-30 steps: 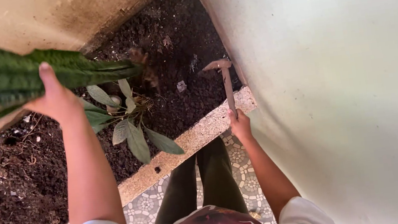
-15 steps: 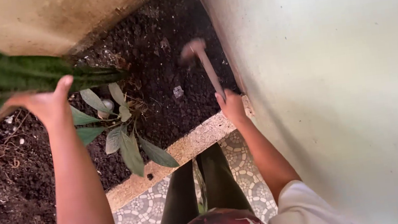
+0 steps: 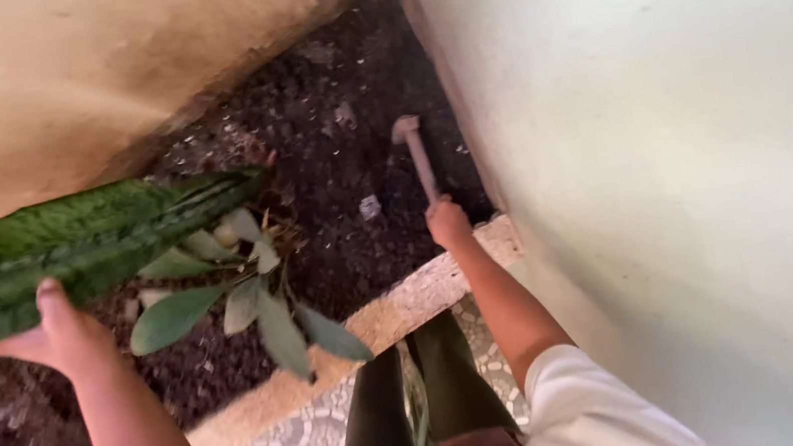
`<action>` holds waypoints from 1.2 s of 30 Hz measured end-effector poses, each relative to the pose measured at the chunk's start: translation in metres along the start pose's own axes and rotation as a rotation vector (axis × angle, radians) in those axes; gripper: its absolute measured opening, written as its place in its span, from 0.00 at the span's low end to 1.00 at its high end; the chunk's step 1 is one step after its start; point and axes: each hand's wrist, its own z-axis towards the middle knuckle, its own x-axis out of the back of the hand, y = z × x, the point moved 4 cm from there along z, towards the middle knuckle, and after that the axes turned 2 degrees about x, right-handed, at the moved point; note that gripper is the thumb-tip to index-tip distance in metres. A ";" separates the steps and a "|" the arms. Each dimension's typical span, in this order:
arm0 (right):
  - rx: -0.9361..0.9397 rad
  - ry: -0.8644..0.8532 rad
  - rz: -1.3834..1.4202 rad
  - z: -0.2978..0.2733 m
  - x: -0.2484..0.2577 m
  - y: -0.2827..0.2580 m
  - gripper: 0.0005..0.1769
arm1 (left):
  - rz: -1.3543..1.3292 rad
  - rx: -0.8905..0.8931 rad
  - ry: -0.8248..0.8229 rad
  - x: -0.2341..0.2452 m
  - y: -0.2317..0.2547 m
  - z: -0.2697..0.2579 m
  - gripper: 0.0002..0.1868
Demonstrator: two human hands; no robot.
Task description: Planting a snake plant into a concrete planter box using a hand pick to prepare the soil.
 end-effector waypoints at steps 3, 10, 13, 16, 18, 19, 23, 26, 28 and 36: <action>-0.094 -0.201 0.038 -0.054 0.011 -0.002 0.19 | 0.246 -0.019 0.135 0.005 0.053 0.010 0.63; -0.145 -0.014 0.262 -0.104 0.025 0.033 0.17 | 0.574 -0.071 0.012 0.004 0.053 0.043 0.53; -0.166 0.024 0.338 -0.108 0.089 -0.016 0.18 | 0.781 -0.047 -0.068 -0.040 0.065 0.047 0.57; -0.017 0.124 0.392 -0.092 0.148 -0.052 0.23 | 0.824 -0.077 -0.131 -0.059 0.058 0.059 0.59; 0.130 0.225 0.458 -0.082 0.197 -0.103 0.23 | 0.907 -0.082 -0.188 -0.070 0.050 0.059 0.59; 0.287 0.325 0.520 -0.078 0.225 -0.130 0.24 | 0.987 -0.090 -0.238 -0.077 0.045 0.059 0.59; 0.178 0.410 0.530 -0.023 0.169 -0.114 0.23 | 0.813 -0.037 -0.355 -0.156 0.081 0.045 0.59; 0.235 0.475 0.196 0.011 0.062 -0.035 0.28 | 0.793 -0.100 -0.400 -0.188 0.066 0.053 0.60; -0.092 0.072 -0.131 0.010 -0.005 0.017 0.31 | 0.821 -0.275 -0.388 -0.199 0.046 0.050 0.61; -0.118 0.006 0.071 -0.115 0.013 0.020 0.26 | 0.665 -0.557 -0.194 -0.260 0.064 0.038 0.70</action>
